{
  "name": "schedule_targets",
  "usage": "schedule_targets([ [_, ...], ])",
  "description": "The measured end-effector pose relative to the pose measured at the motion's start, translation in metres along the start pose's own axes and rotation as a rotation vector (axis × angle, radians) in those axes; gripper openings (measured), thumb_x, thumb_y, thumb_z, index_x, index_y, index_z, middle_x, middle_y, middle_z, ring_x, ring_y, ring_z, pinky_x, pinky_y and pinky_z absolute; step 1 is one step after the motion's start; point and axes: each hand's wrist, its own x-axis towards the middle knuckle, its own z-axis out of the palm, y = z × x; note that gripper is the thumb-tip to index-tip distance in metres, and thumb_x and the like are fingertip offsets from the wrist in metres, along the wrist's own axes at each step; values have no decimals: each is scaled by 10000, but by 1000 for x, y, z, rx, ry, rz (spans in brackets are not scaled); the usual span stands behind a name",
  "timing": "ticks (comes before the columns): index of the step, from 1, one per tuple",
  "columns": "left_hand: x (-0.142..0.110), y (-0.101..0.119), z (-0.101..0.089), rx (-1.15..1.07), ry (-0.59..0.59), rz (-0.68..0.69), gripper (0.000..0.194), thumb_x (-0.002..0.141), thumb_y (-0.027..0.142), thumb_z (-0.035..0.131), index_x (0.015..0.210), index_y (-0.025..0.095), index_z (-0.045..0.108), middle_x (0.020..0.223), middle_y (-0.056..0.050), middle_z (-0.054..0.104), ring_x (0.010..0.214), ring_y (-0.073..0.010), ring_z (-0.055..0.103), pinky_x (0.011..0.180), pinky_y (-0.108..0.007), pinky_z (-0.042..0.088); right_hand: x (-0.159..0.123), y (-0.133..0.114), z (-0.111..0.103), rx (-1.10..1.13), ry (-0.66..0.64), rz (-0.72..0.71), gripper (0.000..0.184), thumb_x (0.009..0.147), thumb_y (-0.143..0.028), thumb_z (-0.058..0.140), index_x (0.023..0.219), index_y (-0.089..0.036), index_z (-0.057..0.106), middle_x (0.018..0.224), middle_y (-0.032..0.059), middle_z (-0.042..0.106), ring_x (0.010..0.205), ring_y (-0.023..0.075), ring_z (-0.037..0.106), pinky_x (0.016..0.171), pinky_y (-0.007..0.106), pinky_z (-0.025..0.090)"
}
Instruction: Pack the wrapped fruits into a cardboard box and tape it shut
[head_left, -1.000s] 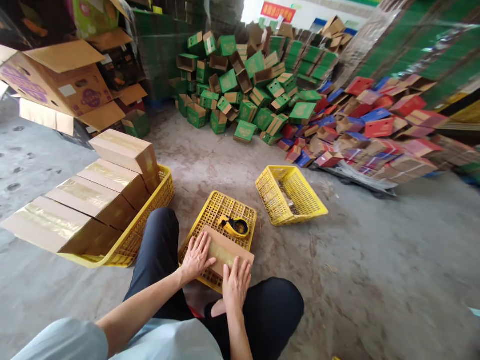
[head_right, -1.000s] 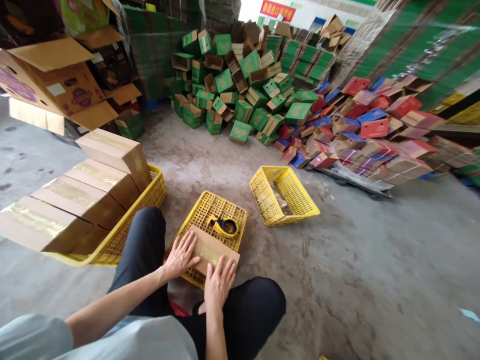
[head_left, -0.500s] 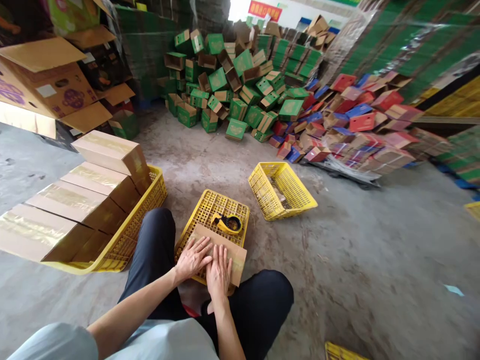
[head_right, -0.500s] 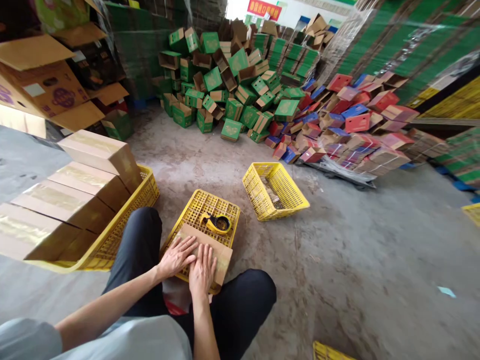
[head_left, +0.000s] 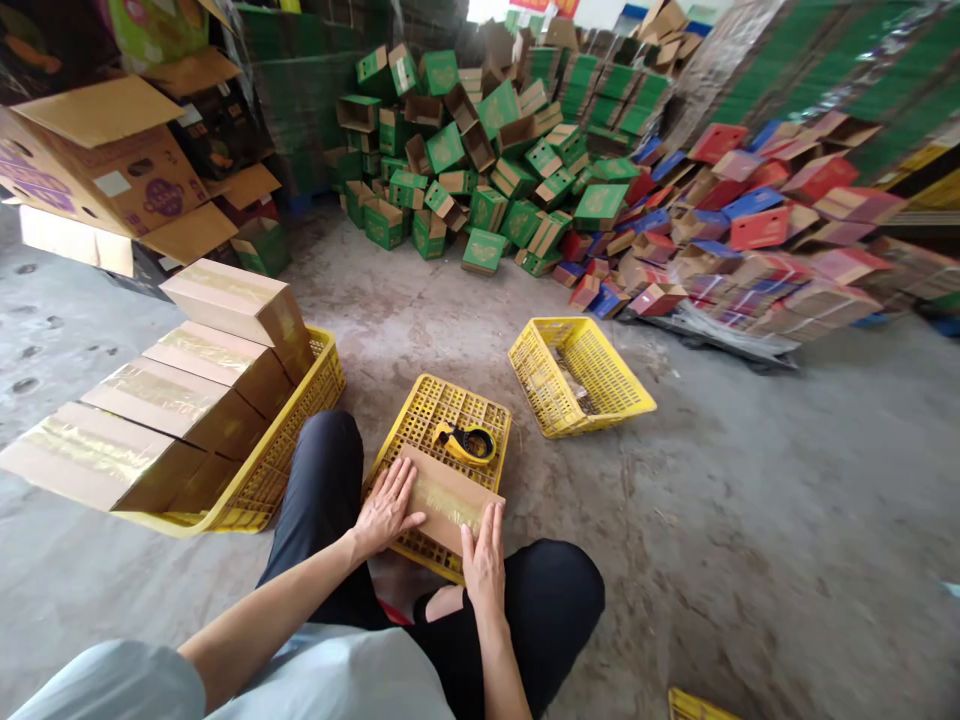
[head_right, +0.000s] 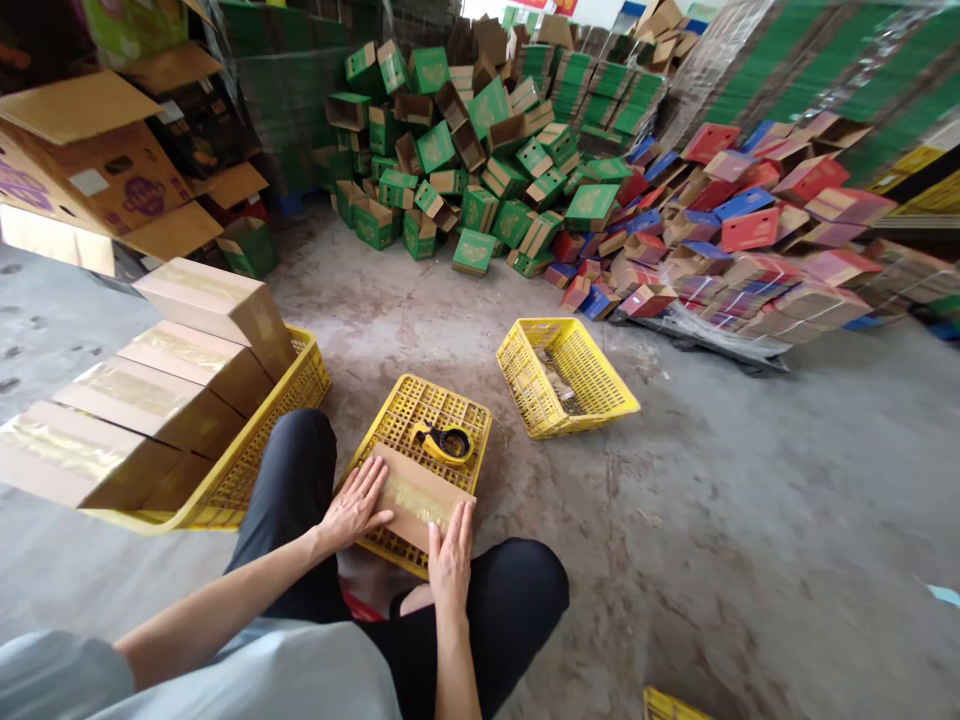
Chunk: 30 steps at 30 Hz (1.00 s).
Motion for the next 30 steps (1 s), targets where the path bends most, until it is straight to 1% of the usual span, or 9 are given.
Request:
schedule_targets([
  [5, -30, -3, -5, 15, -24, 15, 863, 1008, 669, 366, 1646, 119, 177, 1682, -196, 232, 1566, -342, 206, 1207, -488, 324, -32, -22, -7, -208, -69, 78, 815, 1035, -622, 296, 1654, -127, 107, 1679, 235, 223, 1525, 460, 251, 1129, 633, 381],
  [9, -47, 0, -5, 40, -54, -4, 869, 1000, 681, 374, 1638, 116, 201, 1683, -210, 216, 1565, -350, 205, 1199, -490, 337, -51, -39, -10, -275, -94, 85, 847, 1030, -628, 287, 1647, -83, 89, 1672, 267, 211, 1529, 459, 238, 1140, 665, 330],
  [12, -41, 6, -4, 57, -83, -12, 900, 977, 699, 413, 1616, 86, 254, 1673, -246, 213, 1561, -387, 194, 1209, -543, 303, -46, -35, -8, -281, -64, 37, 769, 1056, -523, 295, 1640, -54, 121, 1653, 299, 239, 1524, 460, 254, 1148, 645, 326],
  [14, -34, 14, -1, 50, -116, 21, 876, 963, 682, 465, 1605, 110, 297, 1676, -233, 215, 1560, -408, 179, 1221, -589, 253, -42, -27, -5, -274, -29, -6, 730, 1064, -468, 312, 1640, -55, 135, 1638, 305, 273, 1513, 452, 287, 1151, 614, 341],
  [17, -26, 30, 4, -15, -180, 119, 811, 974, 597, 503, 1614, 149, 286, 1688, -176, 223, 1571, -369, 169, 1246, -574, 205, -42, -18, 1, -246, 9, -98, 679, 1076, -395, 313, 1653, -110, 95, 1614, 244, 380, 1497, 391, 359, 1168, 566, 350],
  [20, -25, 38, 6, -79, -215, 146, 847, 971, 541, 515, 1627, 97, 216, 1690, -182, 212, 1578, -332, 166, 1257, -525, 210, -46, -15, 5, -197, 6, -179, 626, 1078, -288, 283, 1658, -147, 92, 1592, 182, 449, 1477, 331, 415, 1169, 510, 377],
  [22, -26, 37, 6, -105, -229, 154, 830, 964, 498, 529, 1625, 102, 219, 1693, -174, 212, 1577, -324, 174, 1257, -513, 218, -48, -13, 6, -166, -7, -206, 602, 1070, -250, 280, 1653, -160, 162, 1589, 160, 462, 1462, 316, 443, 1160, 489, 397],
  [26, -26, 30, 3, -135, -269, 184, 738, 942, 393, 565, 1595, 155, 317, 1672, -153, 298, 1563, -314, 231, 1257, -499, 230, -47, -8, 6, -144, -32, -228, 544, 1068, -269, 322, 1607, -202, 347, 1551, 117, 524, 1422, 296, 498, 1140, 460, 431],
  [30, -30, 34, 3, -136, -293, 173, 775, 923, 440, 589, 1584, 133, 326, 1638, -193, 349, 1533, -356, 282, 1249, -538, 228, -43, -18, 11, -178, -44, -237, 533, 1056, -204, 286, 1570, -158, 417, 1536, 137, 537, 1423, 285, 501, 1142, 444, 429],
])
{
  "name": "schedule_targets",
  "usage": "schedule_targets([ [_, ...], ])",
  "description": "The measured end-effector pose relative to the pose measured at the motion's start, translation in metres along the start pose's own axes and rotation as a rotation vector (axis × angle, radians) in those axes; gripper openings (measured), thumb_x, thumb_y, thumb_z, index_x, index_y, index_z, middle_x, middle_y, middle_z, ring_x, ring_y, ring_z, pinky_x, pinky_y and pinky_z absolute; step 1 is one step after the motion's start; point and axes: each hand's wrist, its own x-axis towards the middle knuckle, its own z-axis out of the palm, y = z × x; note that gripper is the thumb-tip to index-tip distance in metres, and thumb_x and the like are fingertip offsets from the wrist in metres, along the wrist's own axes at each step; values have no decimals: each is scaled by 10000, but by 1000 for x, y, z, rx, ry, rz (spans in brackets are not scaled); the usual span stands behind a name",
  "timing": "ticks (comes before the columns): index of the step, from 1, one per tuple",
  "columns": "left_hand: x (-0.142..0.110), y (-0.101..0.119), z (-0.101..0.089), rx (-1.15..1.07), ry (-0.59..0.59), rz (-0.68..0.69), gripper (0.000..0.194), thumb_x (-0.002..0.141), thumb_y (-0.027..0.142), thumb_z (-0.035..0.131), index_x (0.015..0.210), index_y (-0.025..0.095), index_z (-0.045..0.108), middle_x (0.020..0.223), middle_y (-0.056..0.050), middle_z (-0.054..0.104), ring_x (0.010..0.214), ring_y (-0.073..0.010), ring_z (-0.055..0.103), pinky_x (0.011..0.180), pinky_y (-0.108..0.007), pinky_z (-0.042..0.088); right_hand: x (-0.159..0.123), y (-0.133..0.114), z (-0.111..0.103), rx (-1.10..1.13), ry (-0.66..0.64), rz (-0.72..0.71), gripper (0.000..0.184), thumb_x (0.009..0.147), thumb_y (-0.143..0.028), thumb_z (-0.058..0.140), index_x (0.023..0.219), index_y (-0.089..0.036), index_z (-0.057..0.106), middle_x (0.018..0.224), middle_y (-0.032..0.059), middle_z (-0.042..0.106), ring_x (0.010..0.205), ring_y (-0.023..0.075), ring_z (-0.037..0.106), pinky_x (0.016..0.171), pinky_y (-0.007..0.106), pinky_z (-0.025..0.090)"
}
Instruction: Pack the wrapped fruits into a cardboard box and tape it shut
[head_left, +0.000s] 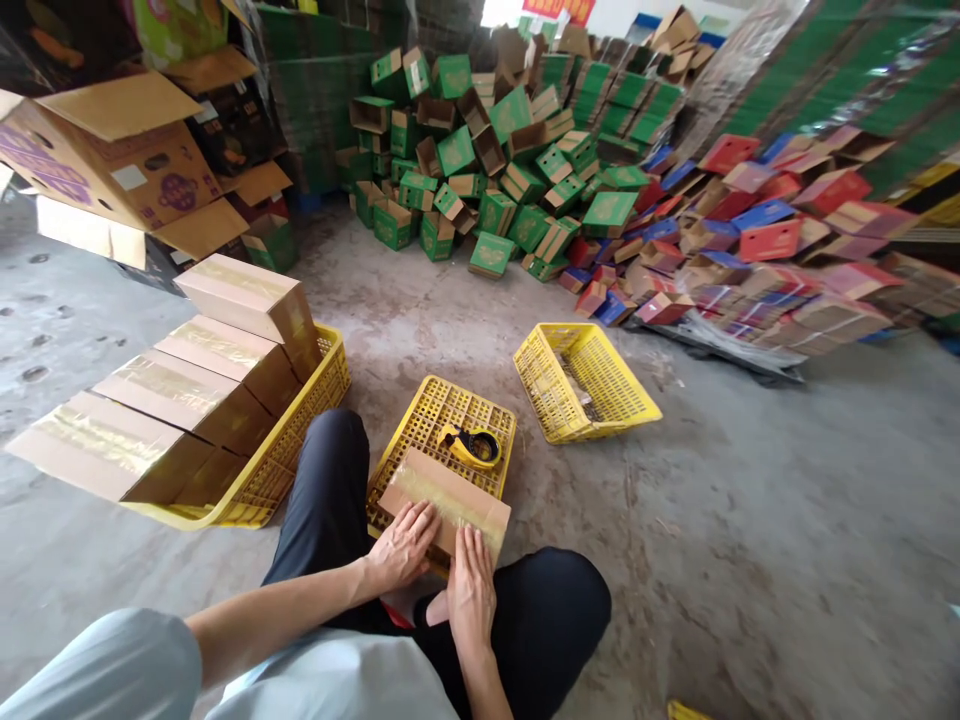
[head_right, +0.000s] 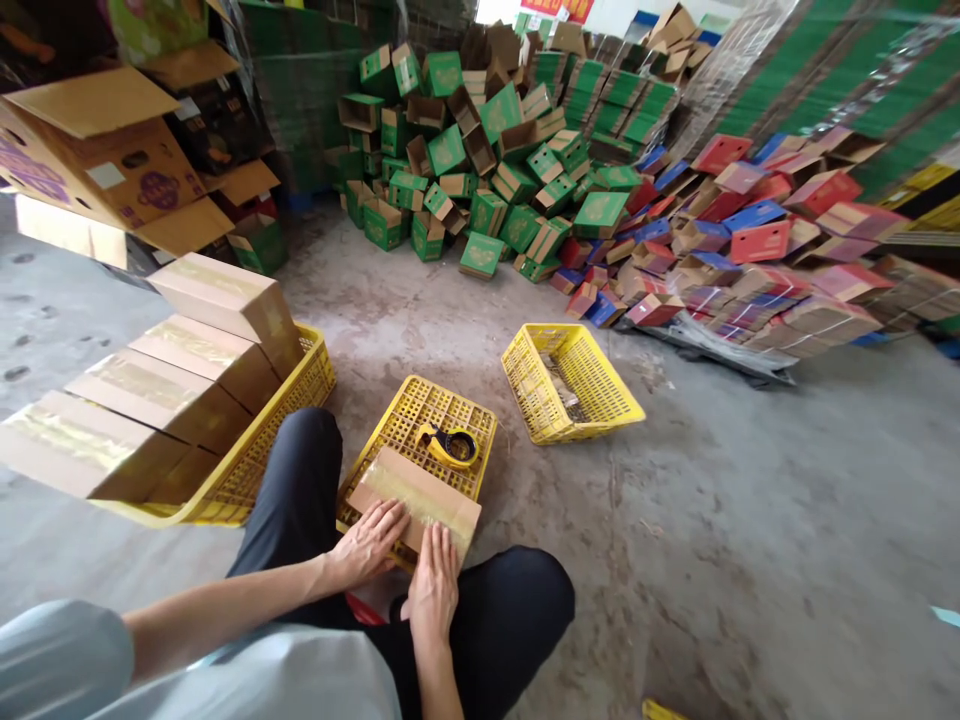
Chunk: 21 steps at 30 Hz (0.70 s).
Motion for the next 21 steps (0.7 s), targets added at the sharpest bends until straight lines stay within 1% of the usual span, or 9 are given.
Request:
schedule_targets([
  [2, 0, 3, 0, -12, -2, -1, 798, 923, 462, 583, 1591, 127, 302, 1618, -195, 379, 1509, -361, 319, 1242, -536, 241, 6, -9, 1, -13, -1, -20, 528, 1050, -194, 302, 1557, -121, 432, 1533, 161, 534, 1428, 293, 496, 1155, 455, 418],
  [4, 1, 4, -2, -24, -5, -4, 790, 925, 447, 578, 1593, 138, 293, 1586, -184, 423, 1477, -352, 366, 1229, -516, 271, 13, -14, 0, -19, 4, -35, 506, 1055, -217, 337, 1530, -106, 469, 1510, 174, 555, 1409, 298, 518, 1148, 453, 431],
  [7, 4, 2, -6, -24, -3, -26, 758, 912, 408, 588, 1574, 146, 328, 1528, -188, 480, 1414, -349, 435, 1192, -501, 329, 21, -10, -5, -3, 0, -75, 459, 1067, -255, 364, 1463, -131, 561, 1445, 150, 624, 1361, 291, 569, 1110, 431, 475],
  [10, 4, -3, -9, -23, 20, -28, 742, 893, 375, 606, 1557, 163, 353, 1523, -184, 480, 1410, -347, 432, 1174, -498, 352, 23, -5, -12, 25, -11, -100, 427, 1071, -256, 369, 1399, -160, 626, 1392, 126, 670, 1319, 281, 608, 1082, 423, 504],
  [12, 3, -9, -10, -21, 50, -33, 734, 888, 338, 600, 1561, 190, 347, 1549, -163, 460, 1436, -338, 405, 1182, -495, 344, 25, -10, -14, 34, -9, -87, 413, 1069, -250, 381, 1372, -167, 649, 1356, 126, 693, 1291, 278, 631, 1068, 422, 517],
  [15, -2, -22, -10, -5, 114, -76, 734, 878, 274, 573, 1569, 193, 341, 1561, -155, 454, 1446, -333, 404, 1199, -507, 322, 34, -33, -14, 41, -21, -80, 413, 1063, -280, 419, 1385, -143, 637, 1350, 143, 694, 1286, 292, 632, 1079, 437, 514],
  [17, -6, -31, -9, 7, 172, -97, 743, 871, 240, 547, 1577, 160, 328, 1564, -172, 451, 1461, -336, 393, 1209, -512, 311, 43, -53, -12, 56, -32, -102, 443, 1059, -287, 428, 1423, -102, 598, 1412, 168, 645, 1338, 306, 588, 1111, 455, 489],
  [19, -11, -39, -8, 15, 232, -110, 757, 867, 200, 512, 1590, 129, 298, 1572, -191, 438, 1485, -339, 364, 1209, -510, 319, 55, -72, -10, 86, -37, -98, 463, 1056, -285, 434, 1466, -105, 555, 1466, 154, 603, 1379, 301, 549, 1134, 451, 469],
  [21, -17, -46, -5, 13, 274, -118, 778, 869, 168, 481, 1609, 121, 246, 1582, -201, 423, 1494, -338, 354, 1195, -509, 347, 64, -84, -9, 113, -34, -94, 488, 1058, -291, 432, 1501, -105, 512, 1507, 146, 564, 1413, 297, 512, 1150, 446, 451],
])
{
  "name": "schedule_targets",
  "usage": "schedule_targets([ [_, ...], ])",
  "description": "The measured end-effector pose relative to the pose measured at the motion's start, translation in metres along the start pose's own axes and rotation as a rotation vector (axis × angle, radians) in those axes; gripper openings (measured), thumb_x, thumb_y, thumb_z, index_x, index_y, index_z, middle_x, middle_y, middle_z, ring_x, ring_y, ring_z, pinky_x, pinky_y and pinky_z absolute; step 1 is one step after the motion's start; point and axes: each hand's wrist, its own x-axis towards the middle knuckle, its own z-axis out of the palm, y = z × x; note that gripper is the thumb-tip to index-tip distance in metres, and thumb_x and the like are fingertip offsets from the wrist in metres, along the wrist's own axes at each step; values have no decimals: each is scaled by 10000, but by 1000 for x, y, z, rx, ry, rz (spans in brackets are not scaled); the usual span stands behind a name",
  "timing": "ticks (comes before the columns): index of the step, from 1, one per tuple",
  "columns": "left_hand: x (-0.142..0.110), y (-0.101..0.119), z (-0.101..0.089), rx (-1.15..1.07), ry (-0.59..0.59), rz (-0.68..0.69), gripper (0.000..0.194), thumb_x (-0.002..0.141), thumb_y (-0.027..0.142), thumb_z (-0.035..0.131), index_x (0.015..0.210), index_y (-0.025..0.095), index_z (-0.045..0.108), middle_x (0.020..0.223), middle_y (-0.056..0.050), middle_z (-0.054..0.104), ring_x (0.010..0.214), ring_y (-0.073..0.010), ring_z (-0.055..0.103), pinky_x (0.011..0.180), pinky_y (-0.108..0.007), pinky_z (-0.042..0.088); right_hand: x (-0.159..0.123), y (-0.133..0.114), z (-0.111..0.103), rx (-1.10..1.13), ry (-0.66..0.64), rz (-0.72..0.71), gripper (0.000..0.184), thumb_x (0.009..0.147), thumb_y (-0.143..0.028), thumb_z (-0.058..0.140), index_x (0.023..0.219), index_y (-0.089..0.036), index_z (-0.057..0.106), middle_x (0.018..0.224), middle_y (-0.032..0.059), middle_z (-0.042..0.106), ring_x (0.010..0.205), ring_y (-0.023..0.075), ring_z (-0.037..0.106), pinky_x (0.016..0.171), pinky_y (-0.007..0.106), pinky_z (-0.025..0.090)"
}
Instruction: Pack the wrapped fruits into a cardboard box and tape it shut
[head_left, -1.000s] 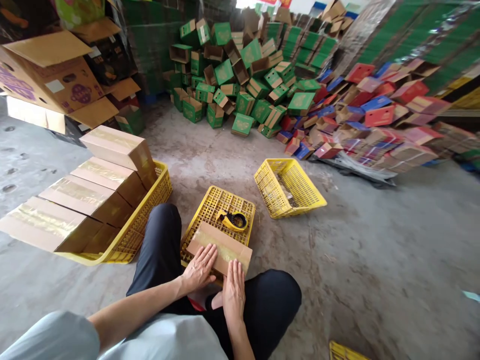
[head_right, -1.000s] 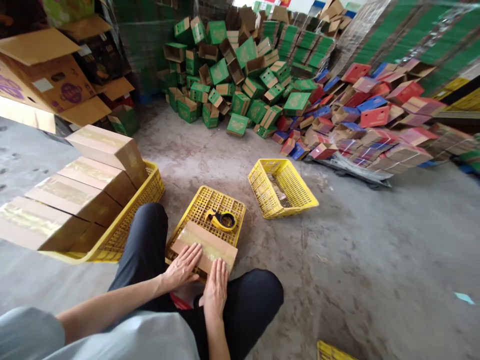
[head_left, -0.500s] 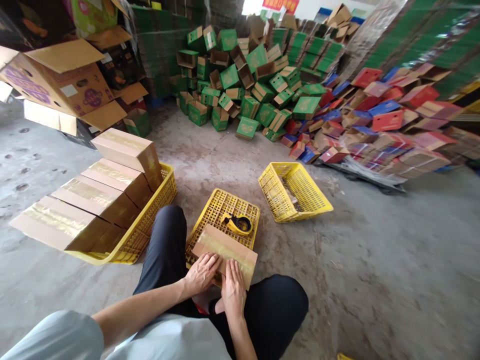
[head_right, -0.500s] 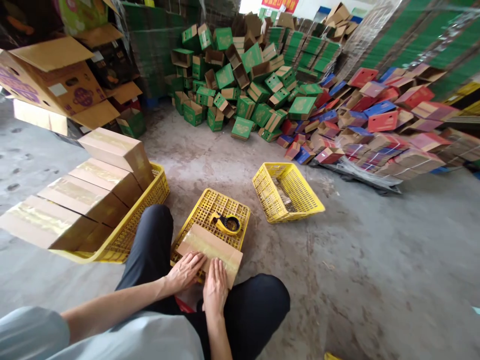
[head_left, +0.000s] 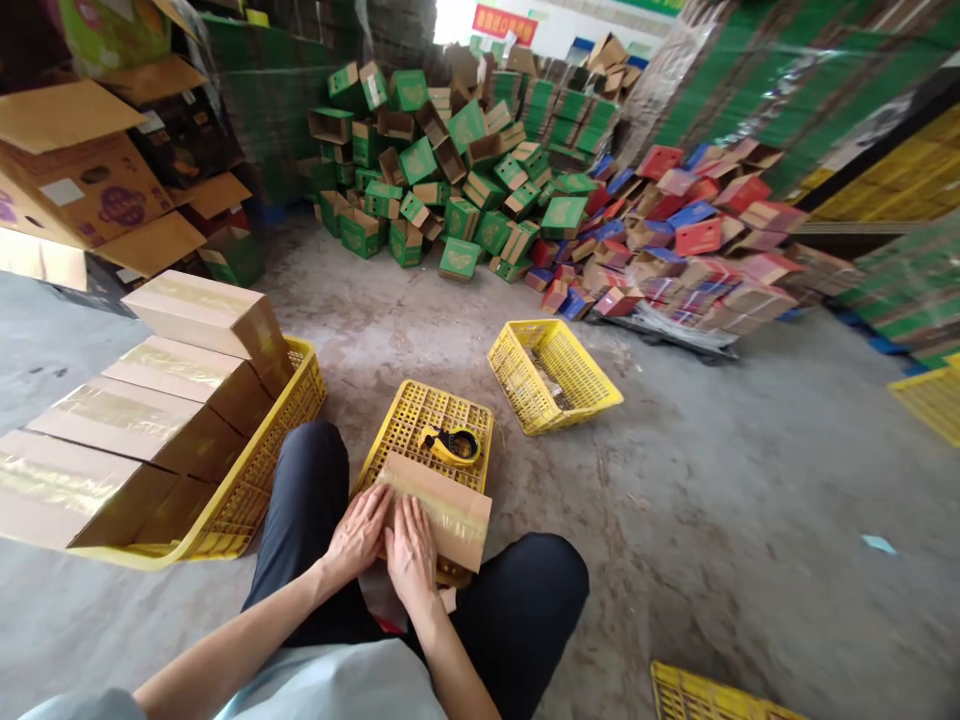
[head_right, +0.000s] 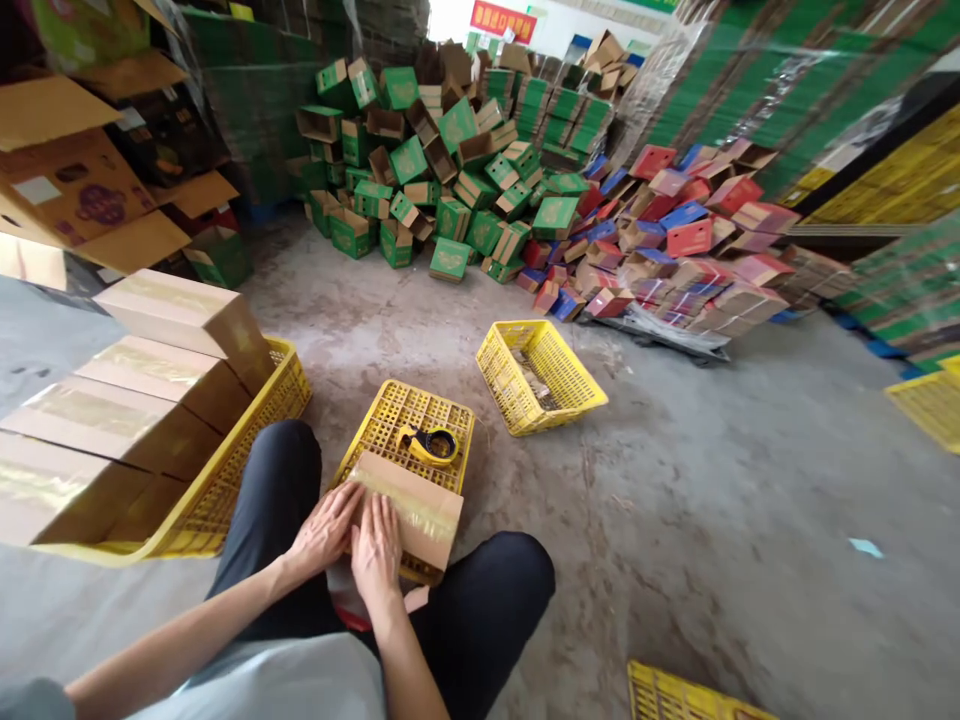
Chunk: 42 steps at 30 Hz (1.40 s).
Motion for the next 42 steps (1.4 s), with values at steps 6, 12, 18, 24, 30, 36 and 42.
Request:
schedule_targets([
  [6, -10, -3, 0, 10, 29, -39, 825, 906, 254, 520, 1631, 162, 138, 1592, -205, 398, 1470, -356, 391, 1168, -521, 395, -10, 14, -10, -5, -26, 50, 495, 1081, -322, 386, 1548, -171, 452, 1550, 110, 522, 1442, 276, 478, 1174, 463, 409],
  [12, -7, 2, -4, 5, 12, -74, 808, 932, 296, 517, 1637, 178, 140, 1600, -193, 379, 1468, -363, 381, 1130, -505, 443, -61, 55, -24, -84, 16, 192, 532, 1092, -402, 365, 1568, -171, 419, 1547, 134, 522, 1439, 289, 482, 1167, 469, 408],
  [18, -4, 3, -6, 8, 26, -113, 754, 994, 559, 484, 1618, 199, 259, 1568, -180, 430, 1395, -352, 456, 1050, -471, 506, -95, 73, -20, -71, 111, 312, 593, 1087, -444, 346, 1597, -141, 354, 1576, 157, 479, 1486, 310, 410, 1164, 450, 427],
  [24, 22, -4, 2, 61, 78, -177, 646, 1045, 537, 371, 1572, 164, 373, 1584, -184, 423, 1349, -362, 502, 1039, -490, 502, -79, 89, -6, 63, 169, 420, 675, 1076, -509, 319, 1594, -75, 334, 1625, 219, 370, 1481, 318, 418, 1166, 444, 446],
  [30, 46, -11, 22, 7, 119, -198, 729, 1057, 562, 269, 1625, 112, 189, 1594, -243, 393, 1412, -342, 496, 1072, -453, 492, -48, 122, 2, 213, 191, 538, 786, 1037, -627, 314, 1543, -38, 430, 1580, 253, 425, 1392, 333, 537, 1111, 423, 487],
  [36, 57, -20, 26, -27, 50, -234, 756, 1060, 576, 221, 1640, 107, 98, 1449, -247, 557, 1186, -313, 685, 922, -385, 582, -43, 145, 0, 259, 165, 532, 718, 1070, -565, 215, 1624, -111, 265, 1509, 167, 555, 1340, 258, 594, 1094, 344, 461],
  [42, 48, -18, 21, 2, 84, -176, 783, 1055, 573, 298, 1645, 104, 84, 1609, -252, 369, 1442, -344, 466, 1093, -454, 485, -47, 117, -6, 147, 202, 498, 814, 1046, -608, 291, 1642, -72, 147, 1606, 248, 387, 1416, 348, 502, 1113, 442, 437],
])
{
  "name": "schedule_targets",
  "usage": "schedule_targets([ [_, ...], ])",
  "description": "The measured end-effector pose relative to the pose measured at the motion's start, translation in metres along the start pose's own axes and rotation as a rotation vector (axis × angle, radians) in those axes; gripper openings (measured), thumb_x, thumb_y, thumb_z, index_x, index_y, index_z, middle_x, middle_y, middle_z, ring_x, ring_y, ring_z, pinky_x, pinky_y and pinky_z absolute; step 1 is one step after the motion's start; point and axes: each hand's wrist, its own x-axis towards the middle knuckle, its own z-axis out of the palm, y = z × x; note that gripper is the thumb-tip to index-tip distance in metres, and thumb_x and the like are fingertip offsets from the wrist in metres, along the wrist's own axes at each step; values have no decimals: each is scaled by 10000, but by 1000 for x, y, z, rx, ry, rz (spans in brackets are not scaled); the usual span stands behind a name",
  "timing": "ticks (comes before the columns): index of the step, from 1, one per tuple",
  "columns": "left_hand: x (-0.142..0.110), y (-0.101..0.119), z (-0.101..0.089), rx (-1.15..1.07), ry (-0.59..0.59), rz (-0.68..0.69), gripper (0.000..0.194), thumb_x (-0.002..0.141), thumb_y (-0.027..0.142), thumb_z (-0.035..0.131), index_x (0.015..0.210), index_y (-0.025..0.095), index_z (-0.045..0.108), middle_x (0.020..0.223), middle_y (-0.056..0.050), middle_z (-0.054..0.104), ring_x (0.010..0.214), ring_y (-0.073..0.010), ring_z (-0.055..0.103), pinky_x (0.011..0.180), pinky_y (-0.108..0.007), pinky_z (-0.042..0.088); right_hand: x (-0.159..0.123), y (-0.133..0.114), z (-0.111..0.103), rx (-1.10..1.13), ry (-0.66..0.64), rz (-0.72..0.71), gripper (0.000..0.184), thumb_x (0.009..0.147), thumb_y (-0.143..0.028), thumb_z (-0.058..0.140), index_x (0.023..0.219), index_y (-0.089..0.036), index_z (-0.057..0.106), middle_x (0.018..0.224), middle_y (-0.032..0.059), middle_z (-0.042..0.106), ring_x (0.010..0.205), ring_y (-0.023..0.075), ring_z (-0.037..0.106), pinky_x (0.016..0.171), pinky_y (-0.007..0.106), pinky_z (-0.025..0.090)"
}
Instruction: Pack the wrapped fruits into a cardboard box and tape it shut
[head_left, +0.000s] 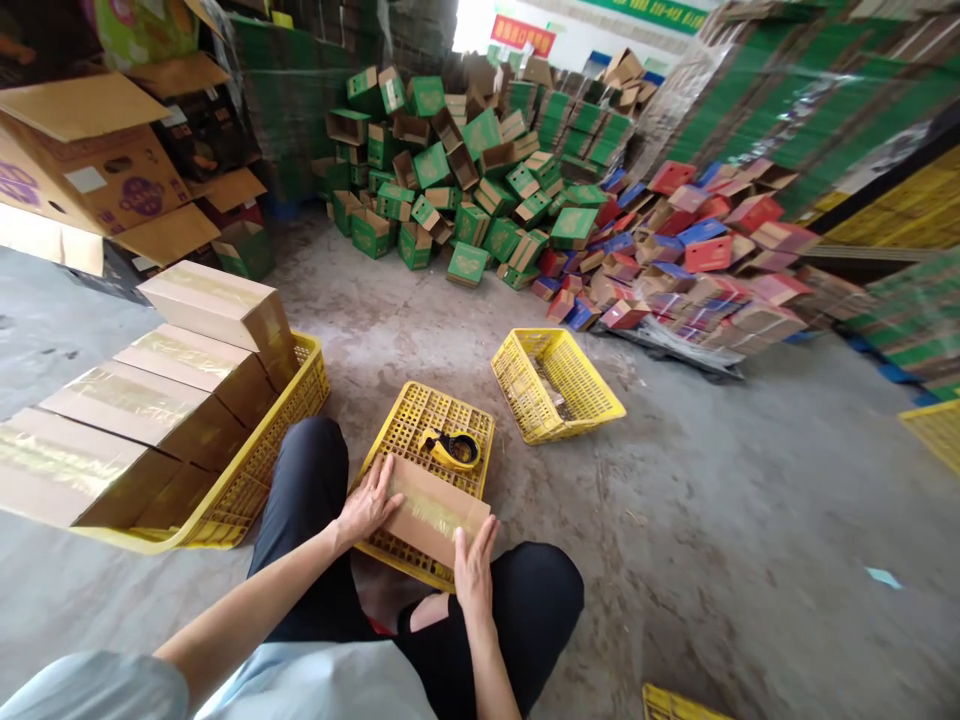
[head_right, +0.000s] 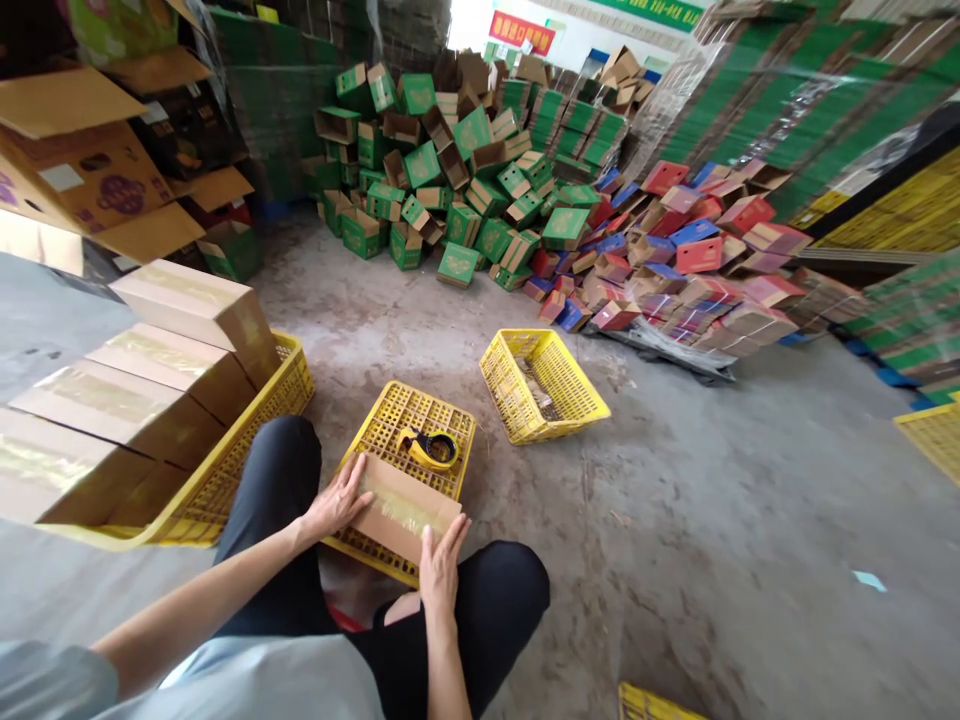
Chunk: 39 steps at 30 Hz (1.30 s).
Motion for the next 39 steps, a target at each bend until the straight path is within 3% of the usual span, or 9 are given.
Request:
schedule_targets([
  [3, -18, 13, -5, 76, 16, 73, 778, 1040, 586, 350, 1642, 126, 172, 1674, -209, 255, 1545, -365, 263, 1200, -529, 348, -24, -25, 2, -175, 21, -65, 825, 1028, -622, 338, 1645, -99, 172, 1637, 269, 305, 1498, 456, 328, 1154, 667, 301],
  [6, -37, 33, -8, 103, -15, 124, 819, 1017, 632, 381, 1623, 96, 254, 1672, -215, 252, 1556, -377, 220, 1226, -543, 297, -44, -46, 8, -264, -13, -138, 824, 1035, -592, 341, 1649, -88, 123, 1630, 286, 303, 1511, 472, 288, 1134, 749, 253],
  [10, -50, 53, -8, 49, -79, 232, 772, 1010, 661, 372, 1586, 146, 379, 1657, -190, 307, 1540, -366, 277, 1222, -524, 317, -52, -62, 21, -226, -115, -259, 702, 1051, -412, 352, 1655, -142, 117, 1633, 211, 355, 1531, 423, 275, 1167, 691, 282],
  [14, -44, 57, -10, -47, -113, 314, 732, 1033, 638, 323, 1608, 185, 337, 1625, -155, 389, 1510, -313, 365, 1214, -481, 357, -42, -68, 31, -185, -145, -378, 693, 1025, -283, 363, 1657, -202, 91, 1622, 151, 404, 1486, 361, 401, 1178, 597, 353],
  [17, -37, 52, -10, -78, -82, 310, 784, 1014, 672, 331, 1620, 175, 303, 1605, -155, 422, 1491, -305, 400, 1205, -458, 379, -28, -71, 33, -177, -155, -421, 694, 1021, -279, 370, 1656, -193, 103, 1616, 138, 418, 1465, 335, 440, 1169, 552, 397],
  [23, -20, 41, -1, -4, -22, 201, 730, 1029, 655, 312, 1556, 167, 444, 1575, -145, 469, 1454, -310, 456, 1174, -478, 416, -4, -79, 39, -197, -241, -422, 582, 1059, -315, 314, 1633, -240, 247, 1592, 85, 454, 1466, 299, 448, 1166, 502, 420],
  [27, -18, 37, 8, 26, 27, 160, 728, 1027, 647, 336, 1556, 159, 442, 1582, -146, 460, 1463, -311, 443, 1166, -466, 423, -3, -71, 40, -232, -201, -409, 548, 1081, -380, 280, 1616, -269, 301, 1578, 69, 471, 1439, 297, 486, 1142, 501, 441],
  [32, -18, 36, 13, 63, 91, 139, 720, 1030, 630, 363, 1551, 140, 442, 1574, -150, 471, 1456, -321, 452, 1171, -486, 416, -7, -41, 18, -308, -86, -349, 623, 1067, -522, 318, 1589, -190, 390, 1556, 157, 487, 1396, 347, 529, 1115, 516, 450],
  [39, -21, 37, 17, 86, 145, 139, 696, 1036, 615, 369, 1557, 157, 432, 1573, -140, 475, 1452, -318, 459, 1169, -496, 418, -19, -7, -15, -426, -154, -120, 796, 1044, -632, 147, 1565, -94, 414, 1596, 190, 415, 1464, 364, 433, 1136, 557, 416],
])
